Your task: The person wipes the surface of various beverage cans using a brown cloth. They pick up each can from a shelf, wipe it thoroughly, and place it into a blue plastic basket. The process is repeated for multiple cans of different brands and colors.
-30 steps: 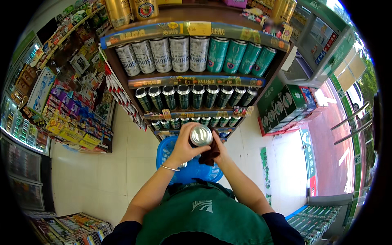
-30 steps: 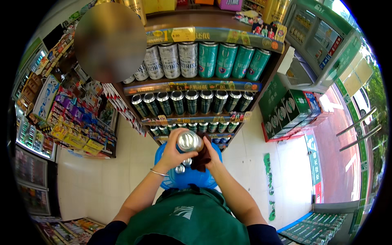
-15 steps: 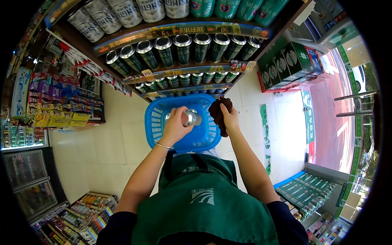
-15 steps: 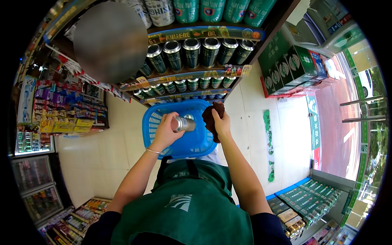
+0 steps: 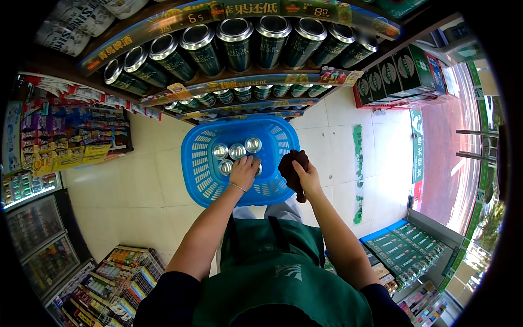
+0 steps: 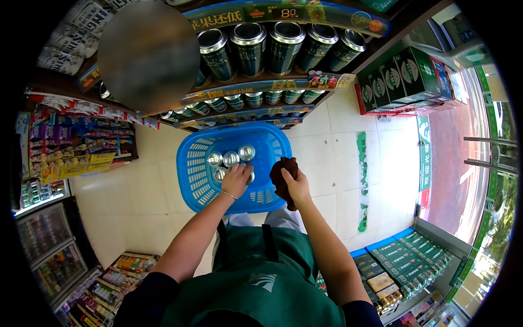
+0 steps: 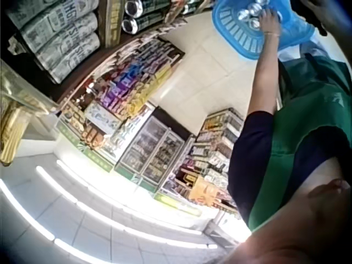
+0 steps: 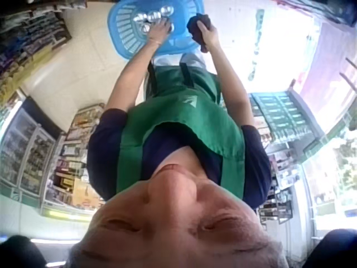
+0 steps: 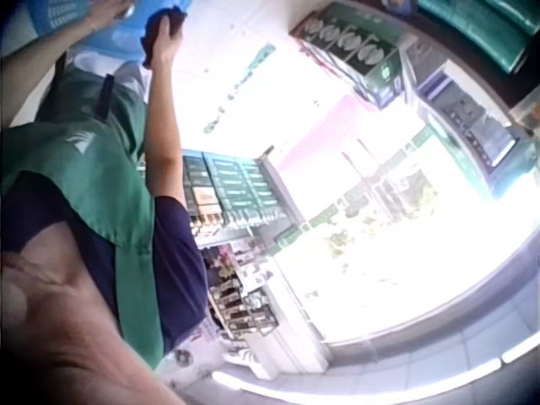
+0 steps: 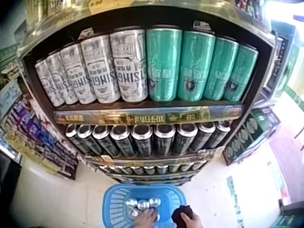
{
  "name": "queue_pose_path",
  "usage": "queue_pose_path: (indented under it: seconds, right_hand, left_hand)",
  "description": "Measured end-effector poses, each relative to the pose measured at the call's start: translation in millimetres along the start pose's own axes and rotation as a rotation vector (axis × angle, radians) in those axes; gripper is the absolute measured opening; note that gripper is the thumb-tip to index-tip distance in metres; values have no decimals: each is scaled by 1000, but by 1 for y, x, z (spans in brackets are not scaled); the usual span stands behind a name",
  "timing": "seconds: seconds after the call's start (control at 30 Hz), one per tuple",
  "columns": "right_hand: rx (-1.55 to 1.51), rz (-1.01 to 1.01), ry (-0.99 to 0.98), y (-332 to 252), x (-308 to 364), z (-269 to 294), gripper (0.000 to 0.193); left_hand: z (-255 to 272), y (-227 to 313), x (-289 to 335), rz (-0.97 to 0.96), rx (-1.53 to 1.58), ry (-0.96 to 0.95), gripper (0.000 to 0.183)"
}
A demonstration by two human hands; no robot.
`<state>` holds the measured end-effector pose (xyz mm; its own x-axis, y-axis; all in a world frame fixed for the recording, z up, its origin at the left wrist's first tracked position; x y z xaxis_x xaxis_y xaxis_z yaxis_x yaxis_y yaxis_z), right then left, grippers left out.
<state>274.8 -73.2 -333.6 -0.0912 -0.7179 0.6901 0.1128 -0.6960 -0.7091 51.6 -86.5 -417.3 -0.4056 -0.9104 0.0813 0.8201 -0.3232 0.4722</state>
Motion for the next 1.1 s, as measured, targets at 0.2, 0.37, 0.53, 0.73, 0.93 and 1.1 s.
queue_pose_path:
  seconds: [0.2, 0.37, 0.53, 0.73, 0.93, 1.1]
  right_hand:
    - [-57, -51, -40, 3, -9, 4, 39]
    - [-111, -41, -72, -9, -5, 8, 39]
    - [-347, -37, -132, -49, 13, 12, 42]
    - [-589, 215, -266, -149, 78, 39, 43]
    - [-655, 720, -448, -297, 149, 82, 50]
    - [-612, 1043, -393, -400, 199, 116, 49]
  left_hand:
    - [-30, -22, -11, -2, -198, -60, 45]
    - [-35, -19, 0, 90, -196, -64, 49]
    - [41, 19, -18, 302, 16, -194, 68]
    - [223, 101, -58, -113, 378, 227, 70]
    - [425, 201, -112, -675, 317, 665, 60]
    - [524, 275, -170, -921, 335, 894, 62]
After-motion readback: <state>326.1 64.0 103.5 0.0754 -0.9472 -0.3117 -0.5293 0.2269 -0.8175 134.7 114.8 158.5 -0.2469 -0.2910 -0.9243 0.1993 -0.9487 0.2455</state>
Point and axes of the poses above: each hand's wrist, its own x-axis away from the middle knuckle, its own z-axis out of the back of the hand, y = z × x, the point moved 1 cm from there along -x, towards the middle knuckle, and after that the axes turned 9 degrees about x, right-handed, at the moved point
